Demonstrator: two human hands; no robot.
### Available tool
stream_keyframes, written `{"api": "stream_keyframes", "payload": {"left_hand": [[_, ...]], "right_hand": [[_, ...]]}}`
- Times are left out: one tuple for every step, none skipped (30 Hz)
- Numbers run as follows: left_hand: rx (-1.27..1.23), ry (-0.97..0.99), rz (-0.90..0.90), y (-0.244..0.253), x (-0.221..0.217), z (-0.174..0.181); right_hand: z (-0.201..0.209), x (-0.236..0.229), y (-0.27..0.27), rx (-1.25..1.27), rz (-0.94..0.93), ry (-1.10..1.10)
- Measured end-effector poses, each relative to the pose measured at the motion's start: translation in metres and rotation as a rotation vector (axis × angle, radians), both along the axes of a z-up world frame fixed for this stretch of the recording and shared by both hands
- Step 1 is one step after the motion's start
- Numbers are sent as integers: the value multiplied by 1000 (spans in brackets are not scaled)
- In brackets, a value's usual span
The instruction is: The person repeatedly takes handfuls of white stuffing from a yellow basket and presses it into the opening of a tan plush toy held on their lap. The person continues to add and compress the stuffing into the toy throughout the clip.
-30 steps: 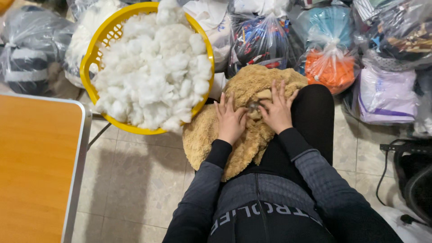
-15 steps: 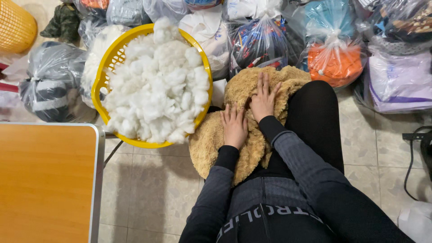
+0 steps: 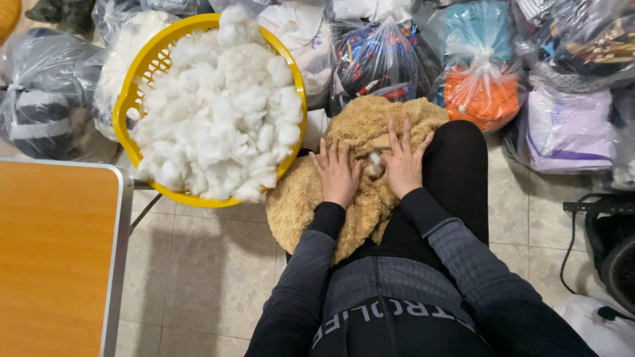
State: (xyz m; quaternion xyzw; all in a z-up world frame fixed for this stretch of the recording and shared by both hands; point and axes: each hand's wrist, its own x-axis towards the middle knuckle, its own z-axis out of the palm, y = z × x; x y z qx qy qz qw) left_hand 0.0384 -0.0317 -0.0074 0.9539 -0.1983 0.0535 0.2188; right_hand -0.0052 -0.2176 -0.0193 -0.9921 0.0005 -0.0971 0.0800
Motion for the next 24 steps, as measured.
{"api": "stream_keyframes", "payload": {"left_hand": [[13, 3, 21, -2, 1, 5], [27, 5, 42, -5, 2, 9], [-9, -60, 34, -6, 5, 12], [-45, -125, 26, -7, 9, 14], [-82, -189, 18, -8, 14, 14], [-23, -171, -19, -12, 21, 13], [35, -155, -53, -16, 32, 11], [93, -140, -86, -18, 38, 8], [75, -95, -88, -17, 41, 4], [57, -49, -90, -15, 45, -1], [40, -4, -95, -13, 49, -7], [24, 33, -72, -12, 53, -13], [9, 74, -47, -10, 55, -20], [-7, 114, -22, -9, 58, -28], [-6, 131, 15, -9, 60, -35], [-6, 147, 53, -11, 62, -42], [-5, 164, 90, -12, 64, -48], [-44, 172, 95, -12, 64, -53], [-82, 180, 98, -13, 64, -56], [-121, 188, 100, -13, 64, -57], [-140, 183, 93, -14, 63, -56], [-160, 178, 85, -14, 59, -55], [-179, 172, 77, -14, 56, -51], [-173, 144, 60, -14, 54, -47]], "right_hand": [[3, -4, 0, -3, -1, 11], [5, -8, -1, -6, -1, 22], [6, -11, -2, -8, -2, 35], [6, -11, -2, -12, -11, 32], [4, -11, -1, -16, -19, 29], [3, -13, -1, -20, -28, 27], [2, -13, -2, -3, -15, 5], [2, -15, -2, 13, -2, -16], [2, -14, -2, 30, 12, -41], [3, -14, -2, 36, 20, -47], [3, -15, -2, 42, 25, -53], [4, -16, -3, 49, 31, -58], [5, -18, -3, 44, 27, -19], [7, -20, -4, 40, 23, 21], [8, -22, -5, 37, 22, 62], [10, -24, -5, 52, 35, 68], [11, -25, -6, 68, 49, 74], [12, -27, -7, 84, 62, 81], [13, -29, -7, 53, 37, 123], [13, -31, -6, 23, 12, 165], [13, -33, -6, -9, -15, 208], [12, -33, -4, 45, 19, 104], [10, -31, -1, 99, 52, -1], [7, -29, 3, 153, 84, -107]]}}
